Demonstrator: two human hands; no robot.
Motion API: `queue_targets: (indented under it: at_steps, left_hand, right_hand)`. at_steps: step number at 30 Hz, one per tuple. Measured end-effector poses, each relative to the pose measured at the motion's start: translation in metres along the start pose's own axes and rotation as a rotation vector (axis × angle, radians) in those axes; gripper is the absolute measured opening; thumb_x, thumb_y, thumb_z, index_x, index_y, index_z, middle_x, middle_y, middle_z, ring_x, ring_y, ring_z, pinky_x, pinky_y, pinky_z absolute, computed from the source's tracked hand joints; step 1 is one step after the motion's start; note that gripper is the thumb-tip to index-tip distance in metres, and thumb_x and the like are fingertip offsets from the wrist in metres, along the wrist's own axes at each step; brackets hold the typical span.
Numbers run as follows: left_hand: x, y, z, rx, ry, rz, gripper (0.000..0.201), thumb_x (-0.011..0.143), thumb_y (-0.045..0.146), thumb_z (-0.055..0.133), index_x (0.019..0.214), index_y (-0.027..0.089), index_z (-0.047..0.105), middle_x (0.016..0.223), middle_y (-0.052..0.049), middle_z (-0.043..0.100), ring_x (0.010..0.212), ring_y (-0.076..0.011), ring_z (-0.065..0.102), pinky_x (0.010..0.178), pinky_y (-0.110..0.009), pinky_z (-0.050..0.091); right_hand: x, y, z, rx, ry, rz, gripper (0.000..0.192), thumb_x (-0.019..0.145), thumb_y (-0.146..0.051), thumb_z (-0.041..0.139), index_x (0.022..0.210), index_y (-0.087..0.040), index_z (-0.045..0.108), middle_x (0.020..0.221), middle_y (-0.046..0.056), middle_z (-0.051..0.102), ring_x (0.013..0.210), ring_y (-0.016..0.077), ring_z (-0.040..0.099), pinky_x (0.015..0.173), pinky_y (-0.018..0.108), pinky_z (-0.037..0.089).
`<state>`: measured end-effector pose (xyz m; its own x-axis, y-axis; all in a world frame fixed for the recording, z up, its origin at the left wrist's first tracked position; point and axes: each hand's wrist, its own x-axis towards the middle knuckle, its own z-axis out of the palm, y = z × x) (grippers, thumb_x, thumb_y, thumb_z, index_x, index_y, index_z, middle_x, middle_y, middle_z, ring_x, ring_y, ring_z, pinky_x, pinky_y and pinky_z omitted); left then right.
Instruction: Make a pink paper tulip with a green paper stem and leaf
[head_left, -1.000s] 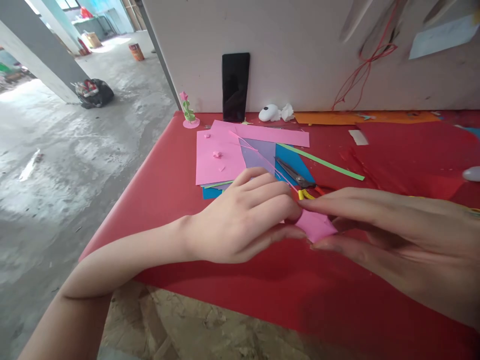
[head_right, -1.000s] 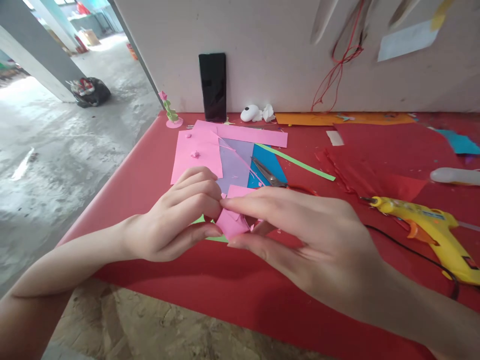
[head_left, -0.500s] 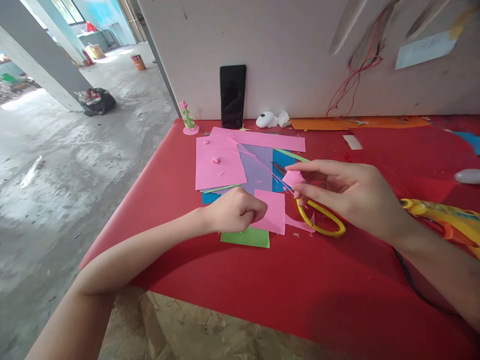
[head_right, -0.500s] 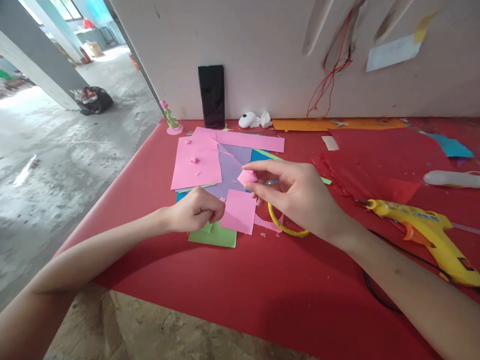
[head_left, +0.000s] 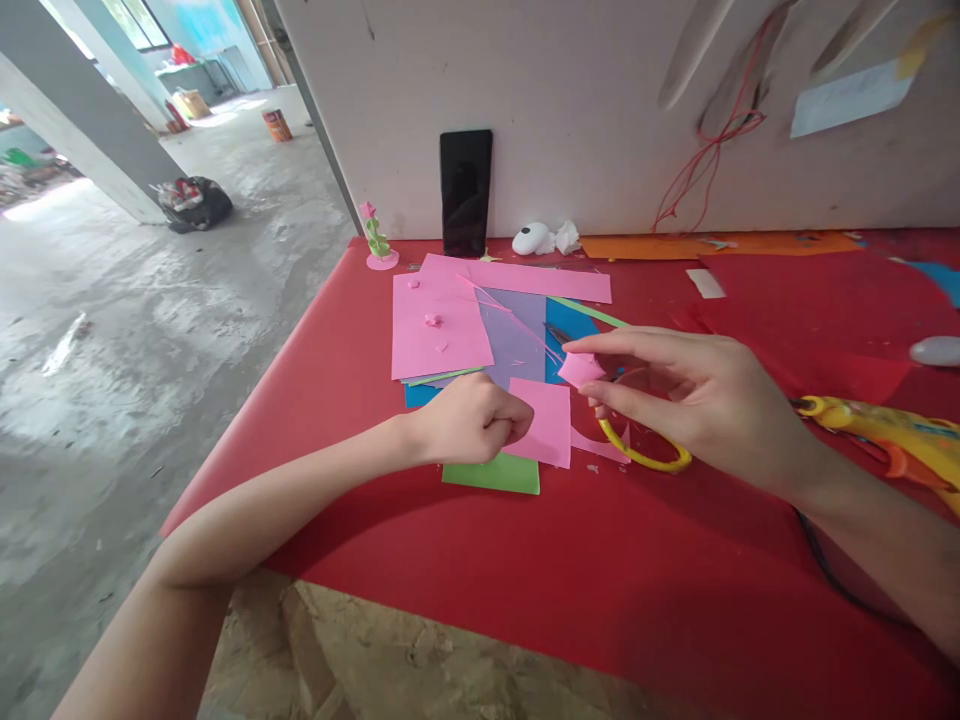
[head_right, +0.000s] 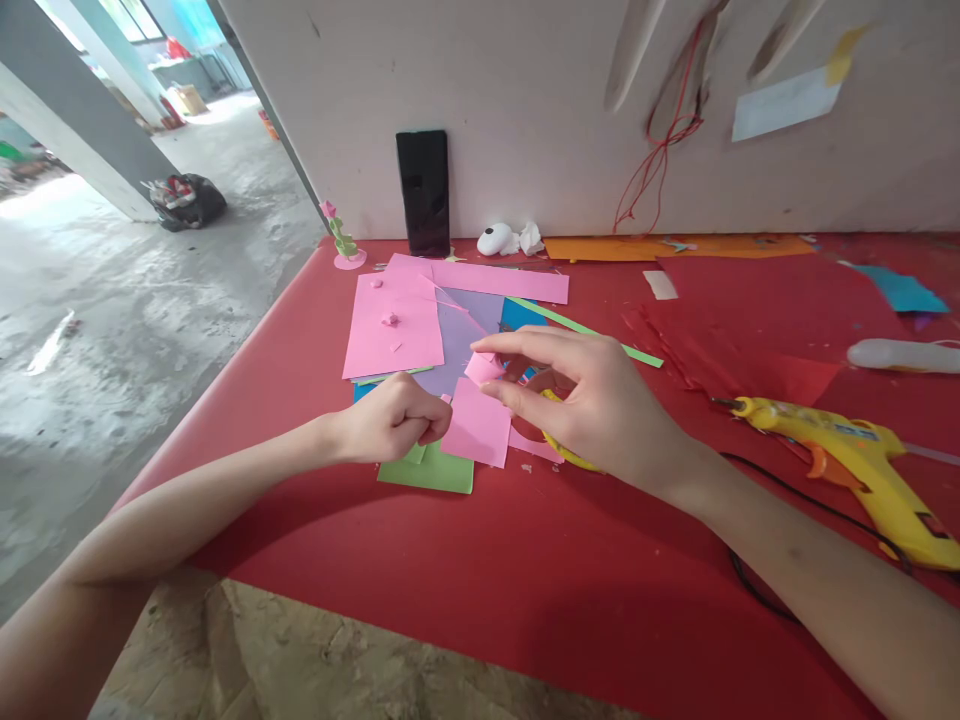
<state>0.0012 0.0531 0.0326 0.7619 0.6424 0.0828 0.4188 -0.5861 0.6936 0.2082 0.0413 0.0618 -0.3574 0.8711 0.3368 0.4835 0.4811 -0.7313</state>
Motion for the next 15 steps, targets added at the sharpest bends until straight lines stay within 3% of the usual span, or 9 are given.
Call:
queue_targets:
  at_steps: [5, 9, 15]
  left_hand:
    - [0.000, 0.005, -0.001, -0.019, -0.016, -0.050, 0.009, 0.059, 0.014, 0.032, 0.052, 0.019, 0.033, 0.046, 0.003, 0.036, 0.043, -0.0088, 0.026, 0.046, -0.024, 0.024]
    - [-0.001, 0.017, -0.001, -0.063, 0.005, -0.115, 0.021, 0.078, 0.020, 0.033, 0.057, 0.019, 0.032, 0.049, 0.005, 0.030, 0.045, -0.0078, 0.026, 0.046, -0.022, 0.026]
    - [-0.012, 0.043, -0.003, -0.533, 0.001, 0.020, 0.029, 0.094, 0.030, 0.034, 0.068, 0.018, 0.038, 0.058, 0.005, 0.038, 0.051, -0.0057, 0.035, 0.048, -0.018, 0.034]
  right_hand:
    - [-0.001, -0.002, -0.001, 0.002, -0.001, -0.004, 0.020, 0.077, -0.034, 0.061, 0.094, -0.028, 0.069, 0.092, 0.001, 0.069, 0.069, 0.0145, 0.061, 0.057, 0.027, 0.055]
    - [-0.003, -0.005, -0.002, 0.041, 0.007, 0.006, 0.018, 0.077, -0.033, 0.062, 0.094, -0.030, 0.069, 0.093, -0.002, 0.069, 0.071, 0.0138, 0.063, 0.059, 0.025, 0.056]
    - [-0.018, -0.020, -0.003, 0.174, 0.002, 0.010, 0.020, 0.077, -0.030, 0.065, 0.097, -0.034, 0.068, 0.088, -0.004, 0.070, 0.061, 0.0113, 0.064, 0.052, 0.020, 0.056]
